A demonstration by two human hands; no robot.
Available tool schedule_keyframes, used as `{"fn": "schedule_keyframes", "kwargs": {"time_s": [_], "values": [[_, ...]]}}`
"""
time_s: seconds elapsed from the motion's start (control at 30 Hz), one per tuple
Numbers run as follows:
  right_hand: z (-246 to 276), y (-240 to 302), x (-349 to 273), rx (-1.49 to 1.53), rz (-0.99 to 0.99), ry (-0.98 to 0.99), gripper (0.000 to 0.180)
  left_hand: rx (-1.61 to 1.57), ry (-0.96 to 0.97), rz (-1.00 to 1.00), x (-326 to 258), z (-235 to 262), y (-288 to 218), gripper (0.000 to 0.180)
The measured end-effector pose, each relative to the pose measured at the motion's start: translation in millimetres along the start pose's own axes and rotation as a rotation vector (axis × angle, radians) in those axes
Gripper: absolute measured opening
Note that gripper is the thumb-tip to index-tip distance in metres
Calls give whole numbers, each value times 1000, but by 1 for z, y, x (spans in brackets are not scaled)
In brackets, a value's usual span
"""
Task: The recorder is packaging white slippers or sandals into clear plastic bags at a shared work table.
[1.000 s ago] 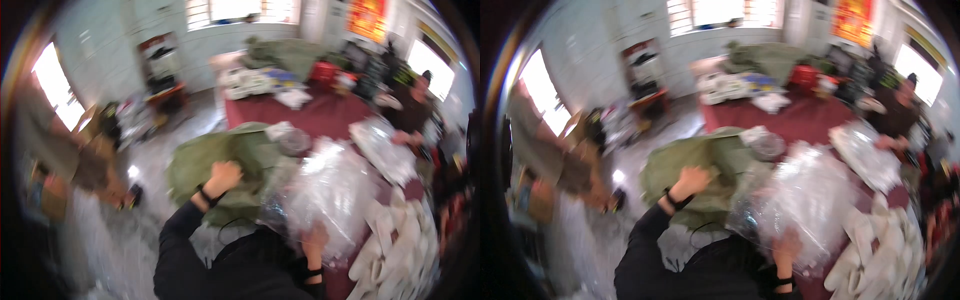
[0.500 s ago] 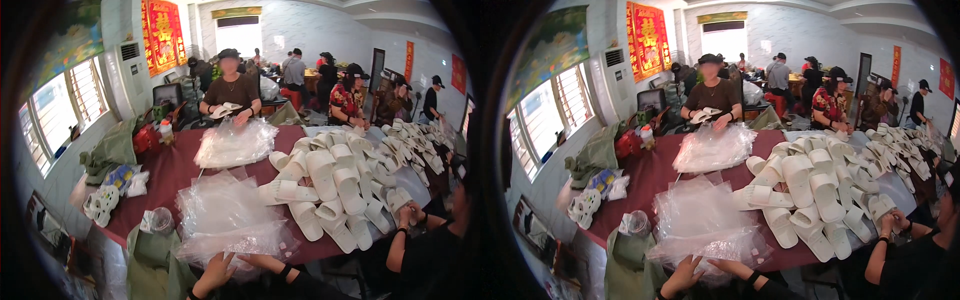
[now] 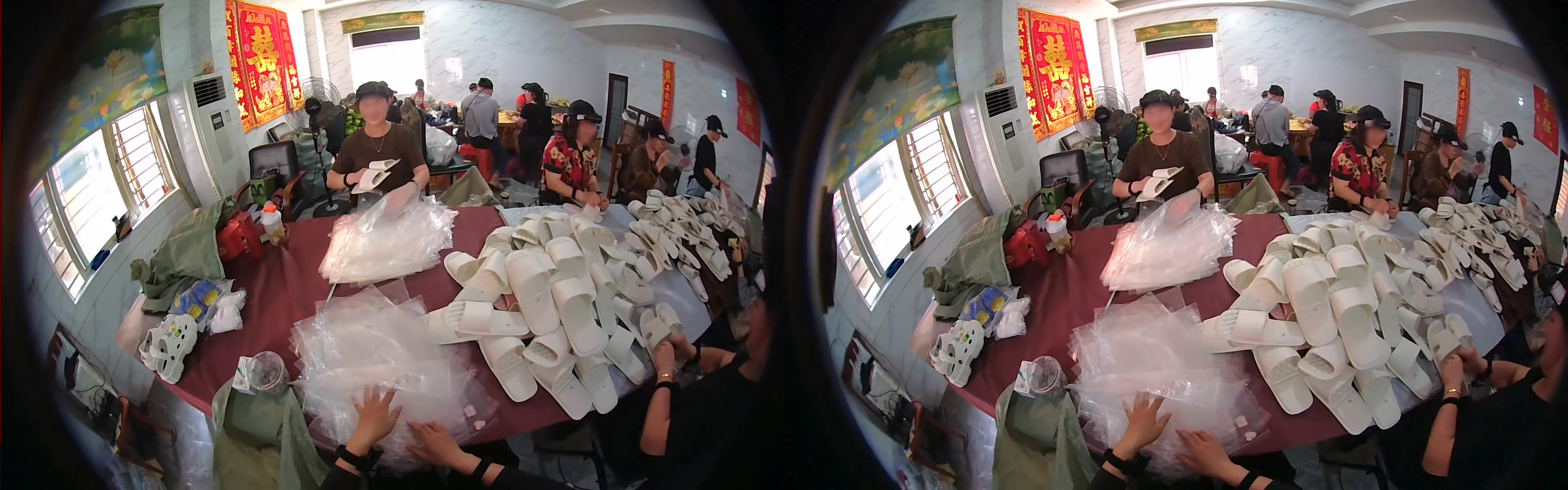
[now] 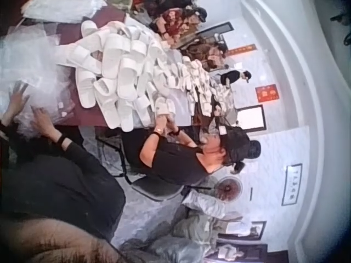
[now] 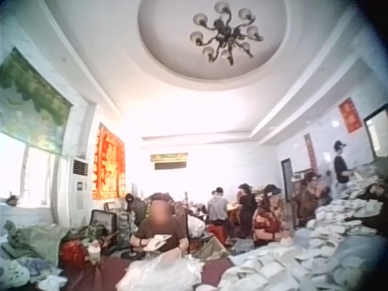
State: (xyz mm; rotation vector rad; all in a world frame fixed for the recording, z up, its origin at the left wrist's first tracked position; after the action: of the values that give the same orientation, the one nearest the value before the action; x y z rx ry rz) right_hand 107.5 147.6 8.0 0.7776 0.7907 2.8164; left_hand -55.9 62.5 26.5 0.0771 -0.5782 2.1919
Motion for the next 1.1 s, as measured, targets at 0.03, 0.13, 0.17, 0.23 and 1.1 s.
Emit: {"fn": "schedule_keyframes", "kwargs": {"time_s": [0.03, 0.13, 0.17, 0.23, 1.1], "values": [[1, 0, -1, 3, -1, 4, 61, 0, 3, 4, 1, -1, 0, 54], [2, 2, -5, -11, -1, 25, 58, 11, -10, 15, 5, 1, -3, 55], [2, 1, -3, -27, 18, 20, 57, 9, 29, 65, 9, 1, -3, 55], [6, 2, -1, -43, 22, 18, 56, 4, 82, 112, 20, 0, -2, 55], [-10, -6, -7, -26, 11, 9, 62, 215, 325, 43, 30, 31, -5, 64]]}}
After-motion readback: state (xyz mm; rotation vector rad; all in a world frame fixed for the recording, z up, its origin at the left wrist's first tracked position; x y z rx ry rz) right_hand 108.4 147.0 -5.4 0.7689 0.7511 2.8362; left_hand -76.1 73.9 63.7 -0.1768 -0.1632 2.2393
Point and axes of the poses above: each hand's wrist, its own x-axis towards the middle knuckle, its own z-axis out of the back of the hand, y = z × x, the point moved 2 cm from there along x, towards the middle knuckle, and after that the axes turned 8 degrees about -y, right-handed, at the moved point
